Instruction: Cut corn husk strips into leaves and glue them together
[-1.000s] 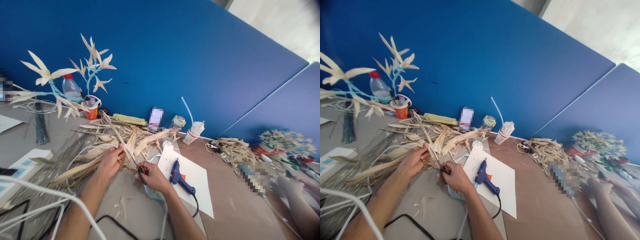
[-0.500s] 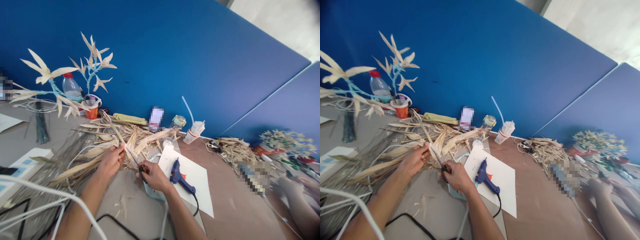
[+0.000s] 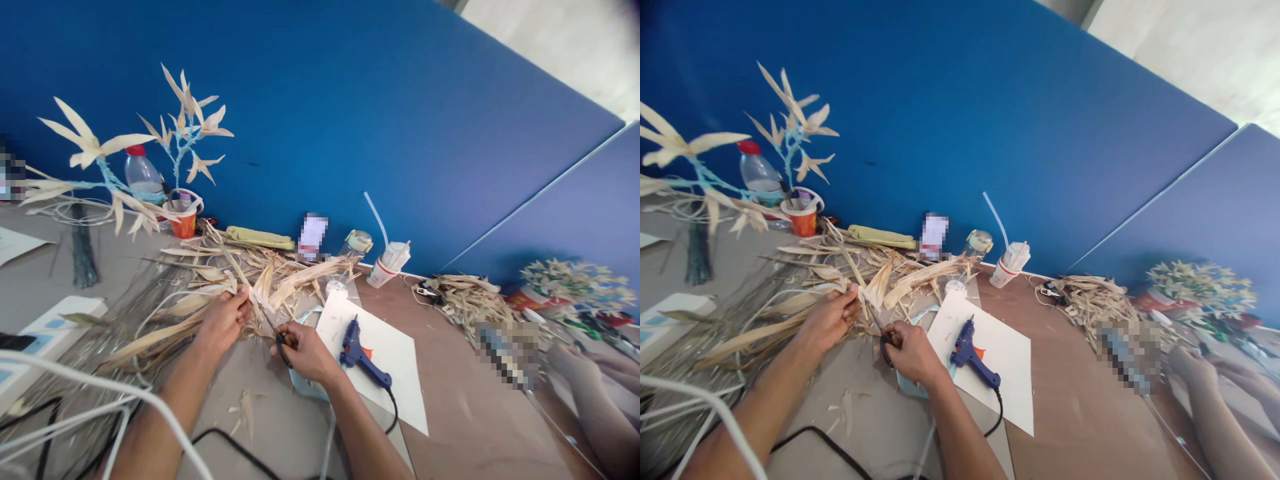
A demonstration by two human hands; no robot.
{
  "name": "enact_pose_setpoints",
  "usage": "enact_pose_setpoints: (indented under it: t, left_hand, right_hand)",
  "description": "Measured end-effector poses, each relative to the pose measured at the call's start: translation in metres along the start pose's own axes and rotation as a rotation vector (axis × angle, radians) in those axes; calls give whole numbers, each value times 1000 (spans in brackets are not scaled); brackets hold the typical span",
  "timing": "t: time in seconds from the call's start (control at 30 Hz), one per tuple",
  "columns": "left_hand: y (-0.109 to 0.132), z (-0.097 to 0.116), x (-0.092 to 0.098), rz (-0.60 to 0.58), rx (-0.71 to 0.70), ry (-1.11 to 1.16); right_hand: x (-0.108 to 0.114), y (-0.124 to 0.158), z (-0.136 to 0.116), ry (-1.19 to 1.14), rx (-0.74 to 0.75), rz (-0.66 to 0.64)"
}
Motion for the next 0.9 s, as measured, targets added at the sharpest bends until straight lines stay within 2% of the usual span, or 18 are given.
enact_pose_setpoints:
  t: [0.5,0.67,0.9]
  left_hand:
    - [2,1,-2,4,-59,-46]
    - [2,-2,-4,-18,-44,-85]
    - [4,-2,-5,16,-35,-120]
  right_hand:
    - [-1,0,-1,-27,1,24]
    - [-1,0,-1,-73,-14,38]
    - [-1,-1,-1,-63,-7,47]
Point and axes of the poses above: each hand's wrist, its own y-axis away from the middle knuckle, its own x-axis out of the back of the hand, z = x × y, the point moved 5 cm from there along -y, towards the middle knuckle, and after that the axes turned 11 degrees about x, right-handed, at the moved point
